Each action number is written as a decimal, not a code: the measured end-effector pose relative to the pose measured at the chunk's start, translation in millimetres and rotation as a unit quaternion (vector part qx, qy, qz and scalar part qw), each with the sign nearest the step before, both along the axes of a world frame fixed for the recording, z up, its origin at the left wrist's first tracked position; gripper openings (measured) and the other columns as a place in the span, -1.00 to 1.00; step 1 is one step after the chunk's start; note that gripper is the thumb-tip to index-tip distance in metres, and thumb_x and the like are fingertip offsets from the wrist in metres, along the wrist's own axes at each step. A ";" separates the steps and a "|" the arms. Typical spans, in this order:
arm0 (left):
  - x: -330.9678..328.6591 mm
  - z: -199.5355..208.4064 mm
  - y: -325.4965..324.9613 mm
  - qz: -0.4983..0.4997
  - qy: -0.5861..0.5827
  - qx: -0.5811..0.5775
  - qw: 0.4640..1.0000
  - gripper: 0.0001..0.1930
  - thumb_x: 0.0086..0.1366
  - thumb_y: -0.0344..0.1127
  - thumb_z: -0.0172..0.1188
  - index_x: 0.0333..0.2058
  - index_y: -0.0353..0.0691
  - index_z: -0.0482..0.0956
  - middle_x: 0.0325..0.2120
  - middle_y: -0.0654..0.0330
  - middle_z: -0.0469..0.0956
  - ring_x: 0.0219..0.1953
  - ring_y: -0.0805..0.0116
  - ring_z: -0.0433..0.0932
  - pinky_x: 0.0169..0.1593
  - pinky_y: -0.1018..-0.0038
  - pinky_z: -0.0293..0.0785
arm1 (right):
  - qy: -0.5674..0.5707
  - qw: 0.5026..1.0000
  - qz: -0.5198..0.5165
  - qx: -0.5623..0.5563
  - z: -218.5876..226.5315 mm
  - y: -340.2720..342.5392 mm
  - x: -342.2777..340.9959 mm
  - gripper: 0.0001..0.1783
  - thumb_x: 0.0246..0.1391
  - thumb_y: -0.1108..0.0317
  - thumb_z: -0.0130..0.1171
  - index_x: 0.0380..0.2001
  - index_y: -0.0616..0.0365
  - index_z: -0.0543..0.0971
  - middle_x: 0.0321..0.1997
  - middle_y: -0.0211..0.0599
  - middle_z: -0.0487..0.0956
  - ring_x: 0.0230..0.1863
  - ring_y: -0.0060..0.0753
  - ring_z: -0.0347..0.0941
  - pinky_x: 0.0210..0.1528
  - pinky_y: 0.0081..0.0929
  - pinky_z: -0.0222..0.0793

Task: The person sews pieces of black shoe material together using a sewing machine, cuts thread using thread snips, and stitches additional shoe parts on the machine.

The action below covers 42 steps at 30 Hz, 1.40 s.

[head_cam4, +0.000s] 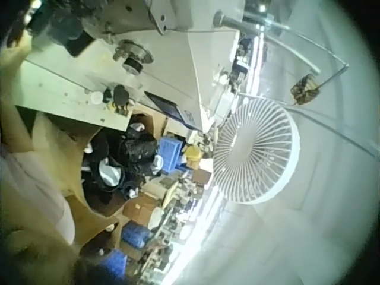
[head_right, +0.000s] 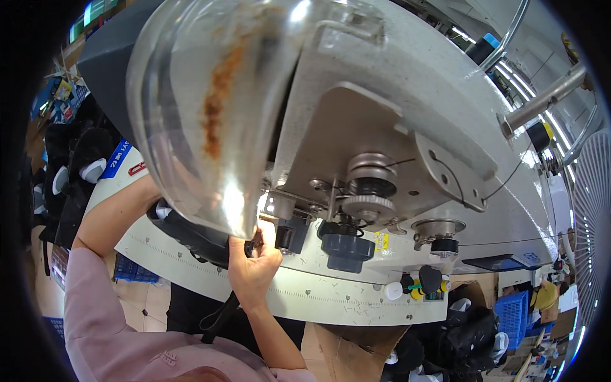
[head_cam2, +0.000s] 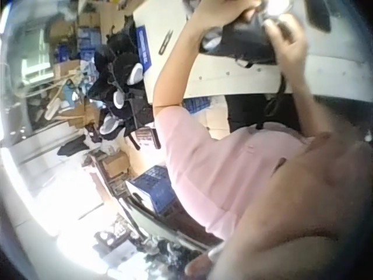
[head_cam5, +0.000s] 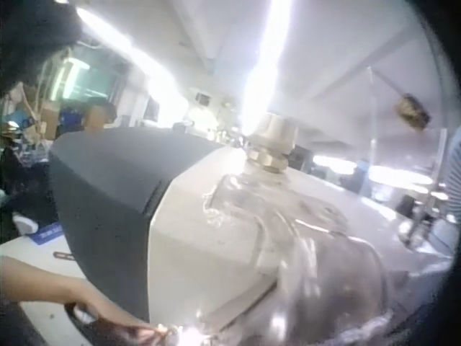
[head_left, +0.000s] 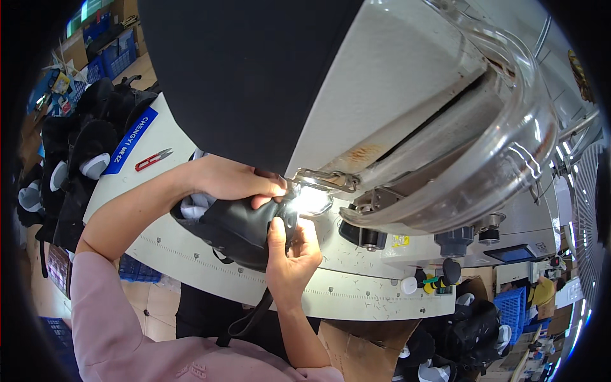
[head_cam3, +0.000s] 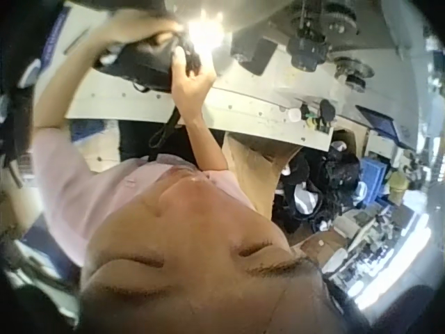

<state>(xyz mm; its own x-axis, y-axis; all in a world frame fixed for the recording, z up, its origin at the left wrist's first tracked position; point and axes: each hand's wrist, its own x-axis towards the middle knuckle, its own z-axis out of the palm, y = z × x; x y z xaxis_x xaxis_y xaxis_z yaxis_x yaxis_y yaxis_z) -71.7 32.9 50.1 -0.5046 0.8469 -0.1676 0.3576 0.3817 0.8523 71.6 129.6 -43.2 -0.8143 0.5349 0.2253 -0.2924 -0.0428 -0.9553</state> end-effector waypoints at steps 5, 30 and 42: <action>-22.6 -9.3 5.1 -0.058 0.077 -0.041 0.995 -0.68 0.25 -0.28 0.06 -0.69 -0.15 0.53 -0.74 0.37 0.44 -0.56 0.57 0.41 -0.33 0.61 0.35 | 0.002 0.998 -0.056 0.014 5.0 -3.2 -7.1 -0.85 0.15 0.46 0.19 -0.27 0.34 0.51 -0.38 -0.46 0.50 -0.37 -0.74 0.34 -0.29 -0.71 0.27; 49.3 -29.6 -5.3 0.126 0.245 0.110 0.955 -0.57 0.10 -0.19 0.36 -0.71 -0.21 0.30 -0.83 0.22 0.26 -0.76 0.42 0.28 -0.60 0.49 0.15 | -0.072 0.910 0.032 0.408 29.9 46.2 44.5 -0.66 0.11 0.13 0.24 -0.39 0.24 0.49 -0.60 -0.14 0.47 -0.63 -0.04 0.43 -0.58 -0.33 0.28; 50.8 -54.0 6.6 0.185 0.274 0.167 0.929 -0.65 0.21 -0.32 0.08 -0.72 -0.30 0.31 -0.85 0.14 0.27 -0.77 0.17 0.28 -0.57 0.29 0.14 | -0.079 0.945 0.031 0.315 25.5 49.8 43.6 -0.55 0.04 0.30 0.33 -0.03 0.18 0.45 -0.47 -0.21 0.61 -0.46 -0.54 0.53 -0.37 -0.61 0.37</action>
